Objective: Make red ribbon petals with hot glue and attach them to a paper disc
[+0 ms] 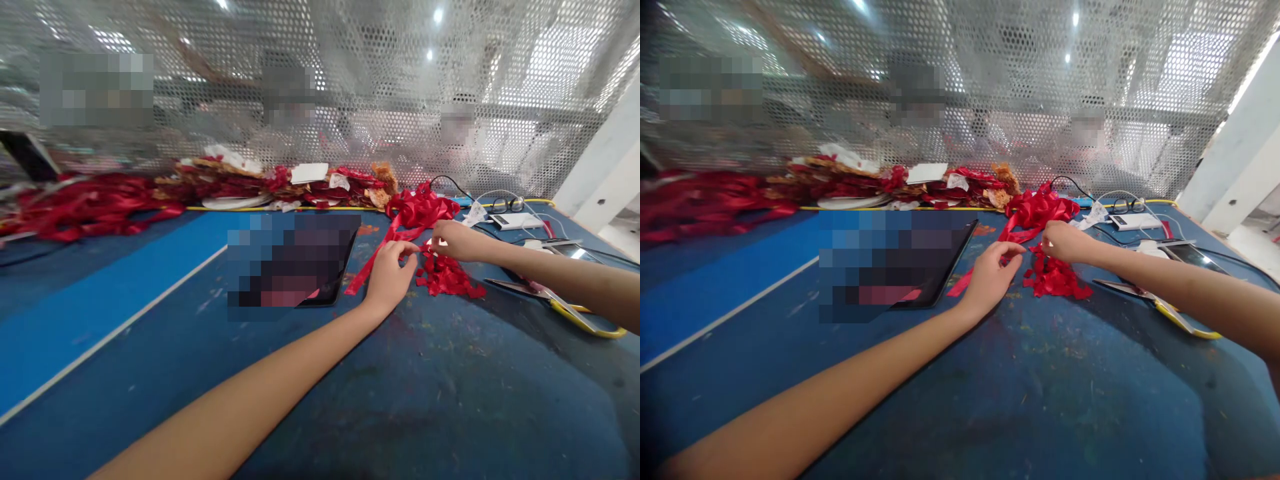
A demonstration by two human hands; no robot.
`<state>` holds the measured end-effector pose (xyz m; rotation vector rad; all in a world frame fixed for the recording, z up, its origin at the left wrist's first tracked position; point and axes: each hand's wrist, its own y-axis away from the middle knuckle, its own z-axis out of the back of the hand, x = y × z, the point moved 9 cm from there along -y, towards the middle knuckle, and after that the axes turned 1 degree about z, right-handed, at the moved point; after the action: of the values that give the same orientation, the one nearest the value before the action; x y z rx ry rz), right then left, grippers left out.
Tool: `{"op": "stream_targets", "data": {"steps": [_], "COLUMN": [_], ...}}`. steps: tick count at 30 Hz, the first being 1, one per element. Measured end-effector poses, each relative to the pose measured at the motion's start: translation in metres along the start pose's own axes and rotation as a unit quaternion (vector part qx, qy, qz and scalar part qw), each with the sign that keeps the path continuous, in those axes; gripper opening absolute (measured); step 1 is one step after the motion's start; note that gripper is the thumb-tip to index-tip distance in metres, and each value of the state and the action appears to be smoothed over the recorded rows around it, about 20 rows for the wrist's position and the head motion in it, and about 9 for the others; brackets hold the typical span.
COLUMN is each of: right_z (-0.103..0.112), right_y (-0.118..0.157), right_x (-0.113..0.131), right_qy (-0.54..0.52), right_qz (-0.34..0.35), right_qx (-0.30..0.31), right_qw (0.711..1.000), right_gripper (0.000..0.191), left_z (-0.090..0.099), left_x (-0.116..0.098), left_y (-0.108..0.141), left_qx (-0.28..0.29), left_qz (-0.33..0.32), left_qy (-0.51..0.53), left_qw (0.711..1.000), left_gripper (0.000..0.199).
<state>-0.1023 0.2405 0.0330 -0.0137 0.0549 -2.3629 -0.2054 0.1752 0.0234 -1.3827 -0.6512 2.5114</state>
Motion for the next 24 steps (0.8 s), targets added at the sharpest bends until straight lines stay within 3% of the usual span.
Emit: {"op": "stream_targets", "data": {"steps": [5, 12, 17, 20, 24], "right_z": [0.018, 0.027, 0.032, 0.024, -0.004], "right_y": [0.005, 0.012, 0.007, 0.001, -0.002], "right_x": [0.014, 0.034, 0.021, 0.013, 0.014], "right_qy": [-0.064, -0.14, -0.15, -0.11, -0.078], "right_qz": [0.058, 0.077, 0.039, 0.052, 0.081], "right_qx": [-0.059, -0.091, -0.119, -0.11, -0.047], "right_qw": [0.995, 0.983, 0.981, 0.986, 0.993], "right_gripper": [0.014, 0.014, 0.016, 0.024, 0.037], "left_z": [-0.003, -0.003, 0.011, 0.018, 0.021], "left_x": [-0.002, -0.004, 0.001, 0.009, 0.029], "left_y": [0.001, 0.001, -0.006, -0.011, -0.013], "left_qx": [0.019, 0.024, -0.021, -0.036, -0.028], "left_qz": [-0.015, 0.002, -0.006, 0.001, 0.078], "left_qy": [-0.001, 0.045, -0.011, -0.114, -0.177], "left_qw": [1.0, 0.999, 1.0, 0.993, 0.981], "left_gripper": [0.016, 0.009, 0.011, 0.007, 0.014]}}
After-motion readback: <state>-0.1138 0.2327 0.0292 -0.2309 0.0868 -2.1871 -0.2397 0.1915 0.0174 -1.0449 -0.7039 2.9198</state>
